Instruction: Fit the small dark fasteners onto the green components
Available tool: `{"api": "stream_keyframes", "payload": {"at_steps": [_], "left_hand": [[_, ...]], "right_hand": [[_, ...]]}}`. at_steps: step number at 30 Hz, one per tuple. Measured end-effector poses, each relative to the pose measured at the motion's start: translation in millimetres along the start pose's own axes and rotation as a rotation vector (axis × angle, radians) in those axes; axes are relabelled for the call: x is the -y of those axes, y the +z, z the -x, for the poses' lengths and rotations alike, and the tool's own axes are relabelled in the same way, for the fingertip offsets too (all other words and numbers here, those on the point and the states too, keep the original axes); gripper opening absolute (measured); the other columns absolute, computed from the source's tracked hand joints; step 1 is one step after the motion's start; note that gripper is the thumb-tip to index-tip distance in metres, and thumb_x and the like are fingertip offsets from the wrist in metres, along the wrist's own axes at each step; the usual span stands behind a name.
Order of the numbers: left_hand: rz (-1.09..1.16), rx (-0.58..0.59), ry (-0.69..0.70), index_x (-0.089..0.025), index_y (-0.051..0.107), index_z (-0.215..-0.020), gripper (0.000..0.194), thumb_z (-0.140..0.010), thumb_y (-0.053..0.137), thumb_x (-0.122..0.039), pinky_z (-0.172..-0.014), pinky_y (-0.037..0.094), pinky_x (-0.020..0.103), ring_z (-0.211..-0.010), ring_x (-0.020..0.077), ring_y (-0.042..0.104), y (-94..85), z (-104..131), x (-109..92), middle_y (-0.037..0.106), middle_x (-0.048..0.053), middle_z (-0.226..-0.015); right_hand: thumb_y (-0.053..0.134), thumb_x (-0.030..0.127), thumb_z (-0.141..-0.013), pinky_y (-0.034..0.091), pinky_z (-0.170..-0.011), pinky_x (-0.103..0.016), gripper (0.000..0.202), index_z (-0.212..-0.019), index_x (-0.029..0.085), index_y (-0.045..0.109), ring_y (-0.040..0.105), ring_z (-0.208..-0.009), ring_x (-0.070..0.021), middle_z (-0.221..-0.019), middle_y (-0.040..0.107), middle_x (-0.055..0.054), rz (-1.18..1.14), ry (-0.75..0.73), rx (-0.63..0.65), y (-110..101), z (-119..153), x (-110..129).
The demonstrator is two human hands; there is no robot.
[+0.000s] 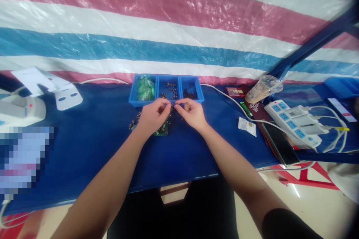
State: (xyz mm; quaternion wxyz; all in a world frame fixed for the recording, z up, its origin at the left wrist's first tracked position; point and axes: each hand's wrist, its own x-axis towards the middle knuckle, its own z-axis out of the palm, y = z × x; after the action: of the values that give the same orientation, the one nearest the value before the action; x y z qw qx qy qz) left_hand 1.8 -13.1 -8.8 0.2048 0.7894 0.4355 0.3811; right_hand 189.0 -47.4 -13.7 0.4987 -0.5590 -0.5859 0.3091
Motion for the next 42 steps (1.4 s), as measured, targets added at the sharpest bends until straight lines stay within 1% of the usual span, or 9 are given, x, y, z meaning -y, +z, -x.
{"api": "stream_keyframes", "payload": {"at_steps": [6,13,21,25,29,34,37,42], "left_hand": [[0.01,0.036,-0.04,-0.02,0.069,-0.1,0.02,-0.097,0.057,-0.036,-0.058,0.043,0.022,-0.055,0.0091,0.056,0.3,1.0,0.2,0.066,-0.003,-0.07],[0.017,0.007,-0.014,-0.021,0.071,-0.104,0.02,-0.095,0.061,-0.036,-0.061,0.044,0.022,-0.056,0.0092,0.056,0.7,0.3,-0.9,0.066,-0.003,-0.07],[0.001,0.015,-0.019,-0.02,0.069,-0.1,0.018,-0.095,0.059,-0.035,-0.059,0.042,0.022,-0.054,0.009,0.054,1.7,1.1,0.5,0.063,-0.004,-0.066],[0.005,0.029,-0.024,-0.02,0.067,-0.1,0.02,-0.097,0.057,-0.036,-0.057,0.042,0.023,-0.053,0.0094,0.054,0.5,0.6,0.1,0.063,-0.004,-0.066],[-0.007,0.038,-0.03,-0.019,0.067,-0.097,0.02,-0.096,0.056,-0.036,-0.057,0.041,0.023,-0.054,0.0096,0.054,0.1,0.0,-0.4,0.064,-0.003,-0.067],[-0.012,0.046,-0.043,-0.019,0.067,-0.098,0.019,-0.096,0.056,-0.035,-0.059,0.042,0.023,-0.055,0.0098,0.056,0.3,0.0,-0.8,0.066,-0.003,-0.069],[-0.004,0.052,-0.053,-0.02,0.067,-0.097,0.019,-0.097,0.055,-0.035,-0.06,0.042,0.024,-0.056,0.0101,0.056,0.2,0.2,-0.5,0.066,-0.002,-0.07],[0.003,0.048,-0.055,-0.02,0.068,-0.099,0.019,-0.097,0.057,-0.036,-0.06,0.043,0.024,-0.057,0.0106,0.058,0.7,0.8,-0.6,0.067,-0.002,-0.07]], "right_hand": [[0.072,0.036,-0.086,0.033,-0.055,-0.025,0.021,-0.097,0.019,0.075,0.031,-0.048,-0.0081,-0.052,0.032,0.011,-0.028,-0.062,-0.015,1.1,-0.4,-3.7],[0.071,0.035,-0.087,0.034,-0.054,-0.025,0.018,-0.095,0.019,0.074,0.032,-0.047,-0.0083,-0.051,0.034,0.011,-0.027,-0.041,-0.034,-1.0,-1.6,-0.3],[0.072,0.034,-0.086,0.034,-0.054,-0.025,0.018,-0.095,0.018,0.075,0.031,-0.047,-0.0081,-0.051,0.033,0.011,-0.031,-0.054,-0.029,-0.4,-1.3,-0.9],[0.073,0.033,-0.086,0.034,-0.055,-0.025,0.018,-0.097,0.019,0.075,0.031,-0.048,-0.008,-0.052,0.032,0.011,-0.035,-0.084,-0.022,-0.1,-1.3,-0.5],[0.073,0.031,-0.086,0.033,-0.054,-0.025,0.022,-0.104,0.02,0.075,0.03,-0.048,-0.0084,-0.053,0.031,0.011,-0.042,-0.083,-0.028,-1.2,-1.3,0.4],[0.073,0.034,-0.086,0.034,-0.054,-0.026,0.017,-0.096,0.021,0.076,0.03,-0.049,-0.0086,-0.053,0.031,0.011,-0.016,-0.075,-0.029,-1.9,-1.5,-0.4],[0.074,0.035,-0.085,0.034,-0.055,-0.026,0.02,-0.099,0.021,0.076,0.03,-0.049,-0.0088,-0.053,0.03,0.01,-0.007,-0.082,-0.019,-1.7,-1.5,-1.2],[0.072,0.034,-0.087,0.034,-0.054,-0.026,0.017,-0.096,0.021,0.076,0.029,-0.049,-0.0089,-0.052,0.031,0.01,-0.004,-0.063,-0.023,-2.1,-2.0,-0.6]]}}
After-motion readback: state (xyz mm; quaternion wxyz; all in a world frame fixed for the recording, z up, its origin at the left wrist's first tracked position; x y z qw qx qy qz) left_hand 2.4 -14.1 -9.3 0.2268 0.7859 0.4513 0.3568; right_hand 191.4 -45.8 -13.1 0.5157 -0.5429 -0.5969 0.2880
